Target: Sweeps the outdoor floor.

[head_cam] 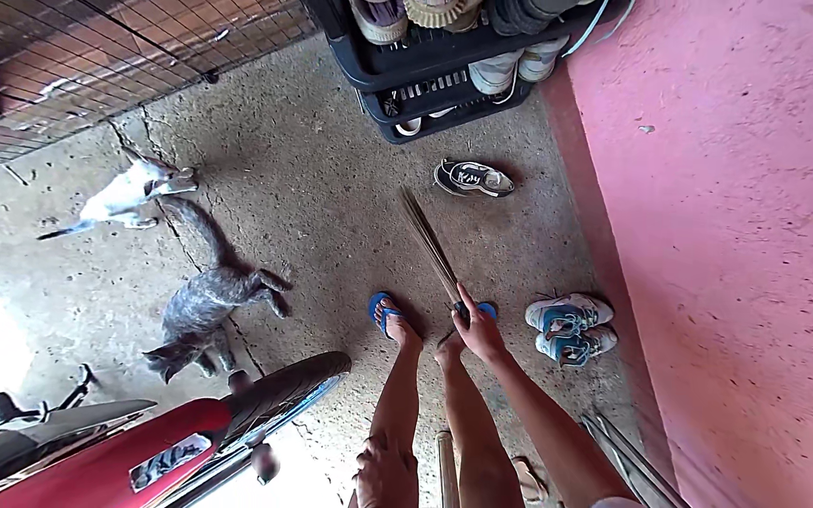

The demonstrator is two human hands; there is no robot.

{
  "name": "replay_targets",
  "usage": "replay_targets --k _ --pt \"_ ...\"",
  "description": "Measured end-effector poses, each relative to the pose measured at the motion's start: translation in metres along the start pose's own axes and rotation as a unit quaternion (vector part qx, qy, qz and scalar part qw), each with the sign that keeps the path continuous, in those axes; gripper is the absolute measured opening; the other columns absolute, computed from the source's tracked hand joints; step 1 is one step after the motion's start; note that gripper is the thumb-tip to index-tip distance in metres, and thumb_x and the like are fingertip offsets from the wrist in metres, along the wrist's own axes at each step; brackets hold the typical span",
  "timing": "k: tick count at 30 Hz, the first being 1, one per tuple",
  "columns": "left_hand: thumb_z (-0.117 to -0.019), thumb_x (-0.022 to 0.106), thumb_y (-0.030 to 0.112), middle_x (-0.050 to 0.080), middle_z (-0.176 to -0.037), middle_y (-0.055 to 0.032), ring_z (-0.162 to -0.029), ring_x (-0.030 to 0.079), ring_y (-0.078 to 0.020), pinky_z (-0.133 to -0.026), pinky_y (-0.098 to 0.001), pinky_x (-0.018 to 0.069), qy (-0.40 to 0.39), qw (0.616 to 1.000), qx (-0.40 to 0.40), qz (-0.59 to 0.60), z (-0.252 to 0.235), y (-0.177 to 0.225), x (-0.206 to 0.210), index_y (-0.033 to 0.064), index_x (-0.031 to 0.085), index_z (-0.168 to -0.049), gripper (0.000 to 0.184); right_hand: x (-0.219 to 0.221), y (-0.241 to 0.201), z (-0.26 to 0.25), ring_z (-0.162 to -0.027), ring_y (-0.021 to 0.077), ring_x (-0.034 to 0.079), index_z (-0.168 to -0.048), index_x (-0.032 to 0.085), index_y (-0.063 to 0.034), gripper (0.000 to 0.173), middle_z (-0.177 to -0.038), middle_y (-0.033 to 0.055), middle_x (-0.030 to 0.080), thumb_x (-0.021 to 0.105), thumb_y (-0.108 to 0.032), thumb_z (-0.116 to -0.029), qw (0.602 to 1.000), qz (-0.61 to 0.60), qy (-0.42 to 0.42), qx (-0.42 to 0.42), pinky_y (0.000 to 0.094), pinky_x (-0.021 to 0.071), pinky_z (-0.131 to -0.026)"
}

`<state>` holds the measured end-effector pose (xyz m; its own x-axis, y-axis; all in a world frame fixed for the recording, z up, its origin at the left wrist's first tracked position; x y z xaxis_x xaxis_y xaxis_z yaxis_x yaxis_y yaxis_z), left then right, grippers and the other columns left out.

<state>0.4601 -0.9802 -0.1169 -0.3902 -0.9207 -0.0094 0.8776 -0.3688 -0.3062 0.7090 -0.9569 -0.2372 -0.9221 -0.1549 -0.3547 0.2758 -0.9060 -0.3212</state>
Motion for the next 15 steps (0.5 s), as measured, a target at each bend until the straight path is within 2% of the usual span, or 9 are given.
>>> replay_targets --k 2,3,4,5,6,8,10,13,15 --pt "-0.1121 0.039 0.038 0.023 -0.167 -0.0286 -0.149 0.034 -0.0503 -0.115 -0.0616 0.0358 -0.099 0.995 0.010 0.013 0.028 0.009 -0.029 0.0087 0.021 -0.165 0.063 -0.013 -0.001 -0.010 -0.099 0.0389 0.071 -0.167 0.016 -0.0200 0.066 -0.109 0.0224 0.073 0.047 -0.031 -0.1091 0.998 -0.022 0.053 0.016 0.0538 0.0528 -0.092" --pt "-0.1125 0.039 0.036 0.021 -0.167 -0.0287 -0.150 0.031 -0.0500 -0.116 -0.0615 0.0338 -0.111 0.994 0.011 0.020 0.034 0.010 -0.036 0.0082 0.020 -0.165 0.063 -0.018 -0.001 -0.021 -0.099 0.0390 0.071 -0.167 0.014 -0.0196 0.066 -0.109 0.0226 0.073 0.046 -0.032 -0.1097 0.997 -0.022 0.064 0.038 0.0536 0.0528 -0.092" --pt "-0.1115 0.042 0.038 0.025 -0.166 -0.0288 -0.148 0.035 -0.0506 -0.114 -0.0628 0.0355 -0.083 0.996 0.012 0.027 0.029 0.007 -0.031 0.0095 0.024 -0.165 0.063 -0.019 0.000 -0.032 -0.102 0.0382 0.071 -0.167 0.011 -0.0211 0.067 -0.113 0.0221 0.073 0.044 -0.032 -0.1103 0.997 -0.008 0.049 0.061 0.0523 0.0524 -0.093" --pt "-0.1090 0.045 0.042 0.034 -0.161 -0.0292 -0.142 0.043 -0.0514 -0.109 -0.0646 0.0416 -0.026 0.999 0.012 0.022 0.014 0.000 -0.016 0.0120 0.032 -0.163 0.063 -0.017 -0.001 -0.039 -0.106 0.0369 0.070 -0.167 0.007 -0.0232 0.067 -0.117 0.0214 0.071 0.042 -0.033 -0.1106 0.997 0.012 0.013 0.071 0.0508 0.0517 -0.096" --pt "-0.1075 0.046 0.047 0.038 -0.159 -0.0298 -0.138 0.047 -0.0521 -0.106 -0.0655 0.0446 0.005 1.000 0.008 0.013 -0.002 -0.007 -0.004 0.0147 0.034 -0.162 0.064 -0.016 -0.006 -0.038 -0.109 0.0362 0.069 -0.167 0.007 -0.0252 0.067 -0.120 0.0210 0.071 0.042 -0.033 -0.1106 0.997 0.030 -0.021 0.063 0.0501 0.0510 -0.098" --pt "-0.1045 0.048 0.053 0.041 -0.155 -0.0310 -0.134 0.050 -0.0533 -0.102 -0.0665 0.0482 0.034 0.999 0.009 0.010 -0.030 -0.019 0.023 0.0174 0.036 -0.161 0.068 -0.021 -0.009 -0.025 -0.106 0.0360 0.069 -0.167 0.010 -0.0286 0.066 -0.119 0.0204 0.071 0.043 -0.035 -0.1103 0.997 0.057 -0.051 0.029 0.0502 0.0511 -0.096" --pt "-0.1018 0.051 0.053 0.042 -0.155 -0.0297 -0.133 0.051 -0.0509 -0.099 -0.0623 0.0504 0.053 0.999 0.002 0.012 -0.039 -0.021 0.033 0.0168 0.039 -0.160 0.069 -0.034 -0.004 -0.015 -0.102 0.0361 0.070 -0.167 0.012 -0.0296 0.065 -0.115 0.0196 0.072 0.043 -0.037 -0.1099 0.998 0.057 -0.023 0.019 0.0517 0.0524 -0.094" --pt "-0.1004 0.053 0.052 0.045 -0.152 -0.0285 -0.131 0.053 -0.0502 -0.097 -0.0610 0.0515 0.080 0.997 -0.002 0.022 -0.040 -0.020 0.036 0.0172 0.044 -0.157 0.067 -0.048 0.003 -0.028 -0.101 0.0359 0.071 -0.167 0.010 -0.0255 0.066 -0.114 0.0208 0.072 0.043 -0.035 -0.1105 0.996 0.027 0.046 0.068 0.0501 0.0529 -0.093" --pt "-0.1017 0.052 0.052 0.043 -0.155 -0.0276 -0.133 0.052 -0.0491 -0.098 -0.0605 0.0515 0.059 0.998 -0.003 0.016 -0.037 -0.020 0.031 0.0179 0.041 -0.159 0.067 -0.040 0.002 -0.039 -0.102 0.0341 0.070 -0.167 0.005 -0.0268 0.067 -0.118 0.0201 0.071 0.041 -0.035 -0.1107 0.995 0.051 0.004 0.081 0.0480 0.0528 -0.092"
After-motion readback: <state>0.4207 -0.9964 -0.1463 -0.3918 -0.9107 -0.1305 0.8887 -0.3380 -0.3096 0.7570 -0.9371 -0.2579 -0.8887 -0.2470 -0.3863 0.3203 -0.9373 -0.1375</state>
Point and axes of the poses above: each hand's wrist, its own z-axis away from the middle knuckle, its own x-axis out of the palm, y = z × x, the point moved 6 cm from there along -z, towards the middle knuckle
